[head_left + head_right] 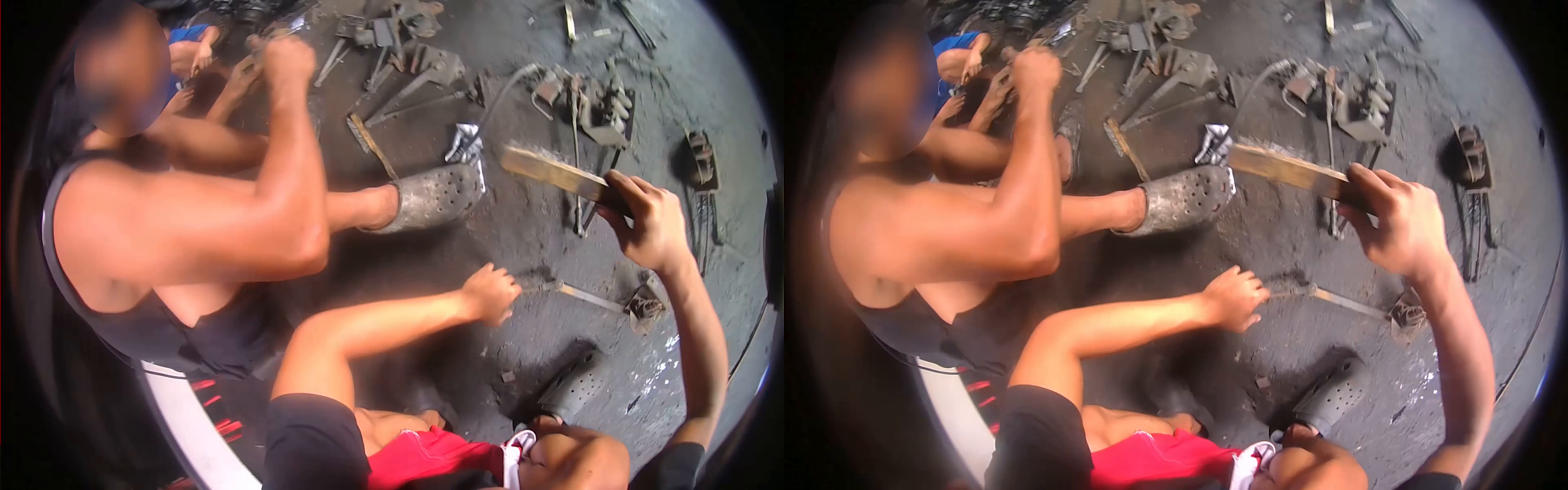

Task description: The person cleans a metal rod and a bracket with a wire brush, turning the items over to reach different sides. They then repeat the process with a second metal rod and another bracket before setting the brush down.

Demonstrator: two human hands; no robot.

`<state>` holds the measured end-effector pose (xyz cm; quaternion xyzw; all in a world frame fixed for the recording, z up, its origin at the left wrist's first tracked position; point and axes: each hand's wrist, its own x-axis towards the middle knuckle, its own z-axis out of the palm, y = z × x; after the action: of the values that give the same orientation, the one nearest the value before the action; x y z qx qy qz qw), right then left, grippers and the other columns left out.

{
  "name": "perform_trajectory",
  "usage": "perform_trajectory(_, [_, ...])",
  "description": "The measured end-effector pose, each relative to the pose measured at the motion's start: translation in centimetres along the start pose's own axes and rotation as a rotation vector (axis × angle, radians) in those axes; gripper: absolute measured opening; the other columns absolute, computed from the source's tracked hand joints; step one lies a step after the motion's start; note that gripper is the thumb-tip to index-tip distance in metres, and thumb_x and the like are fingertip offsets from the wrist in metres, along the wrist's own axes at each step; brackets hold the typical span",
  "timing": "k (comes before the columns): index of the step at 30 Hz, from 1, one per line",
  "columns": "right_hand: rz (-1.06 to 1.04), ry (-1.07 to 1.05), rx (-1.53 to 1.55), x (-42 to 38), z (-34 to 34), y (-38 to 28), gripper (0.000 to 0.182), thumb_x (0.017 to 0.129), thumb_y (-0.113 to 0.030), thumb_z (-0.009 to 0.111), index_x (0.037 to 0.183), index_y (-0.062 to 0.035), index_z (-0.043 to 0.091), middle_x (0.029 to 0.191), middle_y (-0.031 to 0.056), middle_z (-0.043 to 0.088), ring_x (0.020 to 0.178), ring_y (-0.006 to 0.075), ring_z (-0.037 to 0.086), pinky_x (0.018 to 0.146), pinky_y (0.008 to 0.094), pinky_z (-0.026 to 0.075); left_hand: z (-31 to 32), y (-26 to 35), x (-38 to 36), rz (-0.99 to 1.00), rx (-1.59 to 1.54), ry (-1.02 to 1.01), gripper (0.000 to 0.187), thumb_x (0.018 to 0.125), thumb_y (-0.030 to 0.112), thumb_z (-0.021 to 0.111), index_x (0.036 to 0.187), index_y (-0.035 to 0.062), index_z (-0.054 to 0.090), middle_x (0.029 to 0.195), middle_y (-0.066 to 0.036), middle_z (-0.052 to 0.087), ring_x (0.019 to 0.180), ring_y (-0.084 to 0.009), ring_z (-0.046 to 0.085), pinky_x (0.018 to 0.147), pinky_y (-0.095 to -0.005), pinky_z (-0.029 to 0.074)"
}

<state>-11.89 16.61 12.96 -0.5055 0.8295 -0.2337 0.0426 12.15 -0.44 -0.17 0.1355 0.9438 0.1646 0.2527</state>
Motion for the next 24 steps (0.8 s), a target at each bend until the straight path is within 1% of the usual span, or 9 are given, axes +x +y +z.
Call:
perform_trajectory(2, [-0.061, -0.050, -0.149, 0.7, -2.2, -0.8, 0.032, 0.077, -0.018, 0.074, 0.105, -0.0094, 0.062, 0.080, 0.0094, 0.066, 0.070, 0.0321, 0.067, 0.060, 0.0416, 0.051, 0.5, -0.2, -1.7, -0.048, -0.104, 0.020, 0.047, 0.072, 0.036, 0.077, 0.108, 0.0080, 0.065, 0.100, -0.011, 0.065, 0.101, -0.0278, 0.061, 0.082, -0.0414, 0.046])
perform_trajectory(6, [-0.122, -0.353, -0.432, 1.0, -5.4, -1.1, 0.017, 0.078, -0.019, 0.073, 0.091, -0.0126, 0.063, 0.077, 0.0062, 0.065, 0.066, 0.0287, 0.064, 0.058, 0.0417, 0.048, 2.0, -0.2, -4.7, -0.078, -0.222, 0.126, 0.064, 0.070, 0.036, 0.081, 0.120, 0.0045, 0.055, 0.109, -0.018, 0.060, 0.101, -0.0351, 0.061, 0.084, -0.0481, 0.049])
perform_trajectory(9, [0.027, -0.519, -0.655, 0.6, -4.1, -0.6, 0.012, 0.085, -0.025, 0.066, 0.090, -0.0141, 0.065, 0.075, 0.0072, 0.066, 0.072, 0.0293, 0.067, 0.062, 0.0425, 0.052, 3.8, -0.6, -6.2, -0.194, -0.124, 0.077, 0.066, 0.071, 0.030, 0.081, 0.123, 0.0023, 0.052, 0.112, -0.021, 0.059, 0.105, -0.0368, 0.060, 0.084, -0.0480, 0.050])
perform_trajectory(10, [0.051, -0.466, -0.612, -0.3, -2.6, 0.5, 0.012, 0.087, -0.026, 0.065, 0.091, -0.0148, 0.065, 0.075, 0.0079, 0.066, 0.071, 0.0301, 0.067, 0.060, 0.0437, 0.052, 3.8, -1.0, -6.6, -0.235, -0.155, -0.022, 0.067, 0.071, 0.028, 0.080, 0.126, 0.0024, 0.051, 0.113, -0.020, 0.059, 0.106, -0.0368, 0.059, 0.087, -0.0489, 0.049])
perform_trajectory(12, [0.174, -0.452, -0.469, -1.6, 0.1, 1.2, 0.016, 0.090, -0.030, 0.062, 0.094, -0.0148, 0.066, 0.077, 0.0099, 0.068, 0.072, 0.0320, 0.068, 0.061, 0.0445, 0.053, 4.3, -1.0, -8.1, -0.260, -0.141, 0.075, 0.065, 0.073, 0.017, 0.073, 0.130, 0.0003, 0.047, 0.114, -0.018, 0.059, 0.109, -0.0341, 0.057, 0.090, -0.0517, 0.046])
perform_trajectory(14, [0.282, -0.409, -0.332, -3.9, 2.6, 0.9, 0.020, 0.089, -0.034, 0.064, 0.093, -0.0144, 0.066, 0.079, 0.0119, 0.069, 0.073, 0.0339, 0.068, 0.063, 0.0464, 0.053, 4.9, -0.8, -9.2, -0.354, -0.106, 0.123, 0.062, 0.072, 0.008, 0.066, 0.131, 0.0008, 0.048, 0.116, -0.019, 0.059, 0.111, -0.0333, 0.057, 0.093, -0.0498, 0.045])
perform_trajectory(18, [0.485, -0.267, -0.143, -9.8, 6.1, 0.6, 0.025, 0.088, -0.038, 0.065, 0.092, -0.0128, 0.065, 0.080, 0.0136, 0.069, 0.075, 0.0367, 0.067, 0.068, 0.0476, 0.054, 5.6, -1.6, -10.3, -0.417, -0.151, 0.102, 0.063, 0.076, 0.017, 0.070, 0.132, 0.0020, 0.048, 0.120, -0.018, 0.058, 0.113, -0.0340, 0.057, 0.093, -0.0488, 0.045])
perform_trajectory(20, [0.564, -0.300, -0.109, -11.8, 7.1, 0.4, 0.026, 0.088, -0.038, 0.064, 0.092, -0.0120, 0.065, 0.082, 0.0145, 0.069, 0.078, 0.0369, 0.067, 0.069, 0.0482, 0.053, 6.2, -1.2, -10.8, -0.446, -0.216, 0.107, 0.064, 0.077, 0.023, 0.073, 0.132, 0.0027, 0.049, 0.122, -0.018, 0.057, 0.113, -0.0347, 0.057, 0.092, -0.0481, 0.045])
perform_trajectory(24, [0.528, -0.358, -0.131, -14.0, 7.8, 0.8, 0.027, 0.089, -0.038, 0.064, 0.093, -0.0111, 0.065, 0.083, 0.0153, 0.069, 0.081, 0.0370, 0.067, 0.072, 0.0482, 0.053, 6.4, -0.9, -9.5, -0.443, -0.187, 0.174, 0.066, 0.077, 0.028, 0.076, 0.132, 0.0040, 0.049, 0.124, -0.018, 0.057, 0.114, -0.0350, 0.057, 0.092, -0.0490, 0.045])
